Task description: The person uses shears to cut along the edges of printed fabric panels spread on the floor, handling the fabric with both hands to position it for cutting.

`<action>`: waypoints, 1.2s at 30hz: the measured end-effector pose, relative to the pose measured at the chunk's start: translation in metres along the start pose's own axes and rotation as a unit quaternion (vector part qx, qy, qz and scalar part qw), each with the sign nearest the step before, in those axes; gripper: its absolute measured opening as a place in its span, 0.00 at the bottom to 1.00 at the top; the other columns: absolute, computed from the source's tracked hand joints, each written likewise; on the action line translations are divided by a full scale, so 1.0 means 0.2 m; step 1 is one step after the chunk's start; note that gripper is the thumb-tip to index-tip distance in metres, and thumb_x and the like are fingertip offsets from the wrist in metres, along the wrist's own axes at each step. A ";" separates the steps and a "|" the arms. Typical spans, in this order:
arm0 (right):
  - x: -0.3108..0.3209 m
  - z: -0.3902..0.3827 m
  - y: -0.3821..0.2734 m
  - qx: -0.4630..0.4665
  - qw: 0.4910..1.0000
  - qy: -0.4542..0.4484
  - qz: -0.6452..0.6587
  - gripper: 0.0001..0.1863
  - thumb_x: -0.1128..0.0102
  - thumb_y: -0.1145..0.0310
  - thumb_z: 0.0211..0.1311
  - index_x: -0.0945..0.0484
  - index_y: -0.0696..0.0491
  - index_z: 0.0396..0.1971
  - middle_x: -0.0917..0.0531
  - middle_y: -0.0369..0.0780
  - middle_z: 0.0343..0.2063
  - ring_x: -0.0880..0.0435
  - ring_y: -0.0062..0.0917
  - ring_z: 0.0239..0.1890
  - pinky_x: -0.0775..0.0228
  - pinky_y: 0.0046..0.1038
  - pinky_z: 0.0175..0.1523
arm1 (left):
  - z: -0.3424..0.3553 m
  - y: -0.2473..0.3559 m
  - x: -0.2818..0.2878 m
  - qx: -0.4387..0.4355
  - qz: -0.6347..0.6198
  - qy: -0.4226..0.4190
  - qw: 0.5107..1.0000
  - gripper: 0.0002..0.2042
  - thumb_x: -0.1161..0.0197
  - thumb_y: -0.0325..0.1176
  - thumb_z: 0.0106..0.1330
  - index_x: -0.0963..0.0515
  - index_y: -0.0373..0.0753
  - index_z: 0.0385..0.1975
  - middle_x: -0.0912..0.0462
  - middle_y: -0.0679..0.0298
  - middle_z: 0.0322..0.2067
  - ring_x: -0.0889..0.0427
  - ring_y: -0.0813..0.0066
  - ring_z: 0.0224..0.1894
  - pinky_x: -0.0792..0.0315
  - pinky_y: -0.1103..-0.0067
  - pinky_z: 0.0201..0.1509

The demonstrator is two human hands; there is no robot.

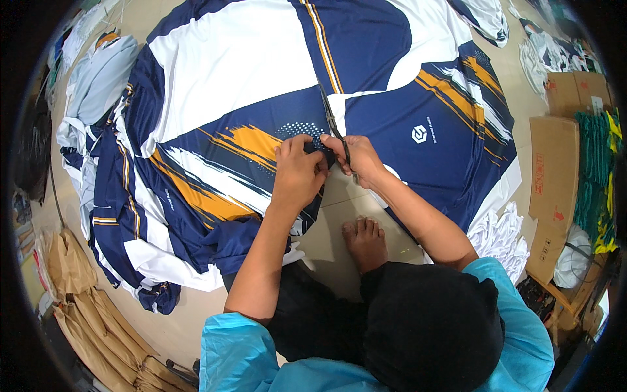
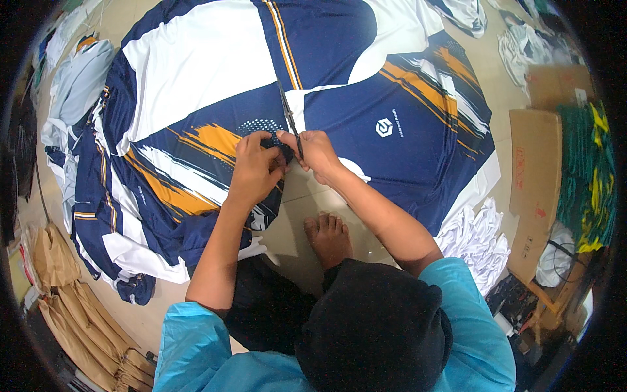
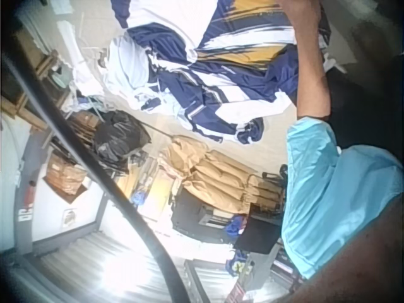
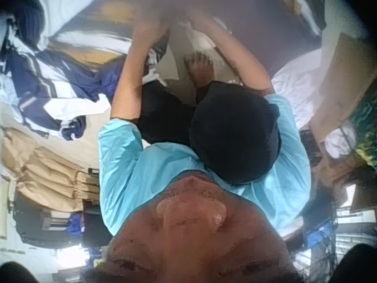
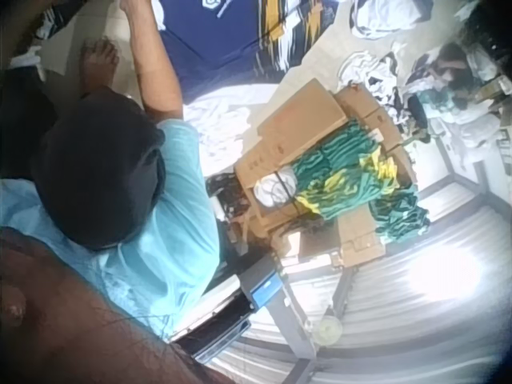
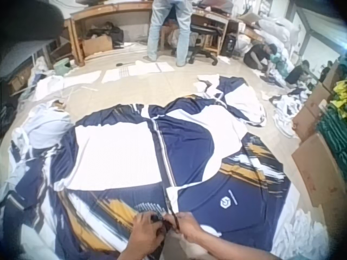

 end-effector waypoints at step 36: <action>0.00 0.06 -0.06 0.009 1.000 -0.006 -0.014 0.29 0.18 0.45 0.65 0.27 0.47 0.20 0.28 0.33 0.14 0.33 0.18 0.14 0.47 0.26 0.19 | 0.00 0.02 0.01 0.022 -0.011 -0.014 1.000 0.08 0.20 0.29 0.54 0.12 0.40 0.32 0.22 0.49 0.63 0.28 0.42 0.67 0.31 0.55 0.73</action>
Point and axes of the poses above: each hand's wrist, its own z-axis towards the middle knuckle, its own x-axis out of the back of the hand, y = z × x, the point moved 1 cm from there along z, towards the middle knuckle
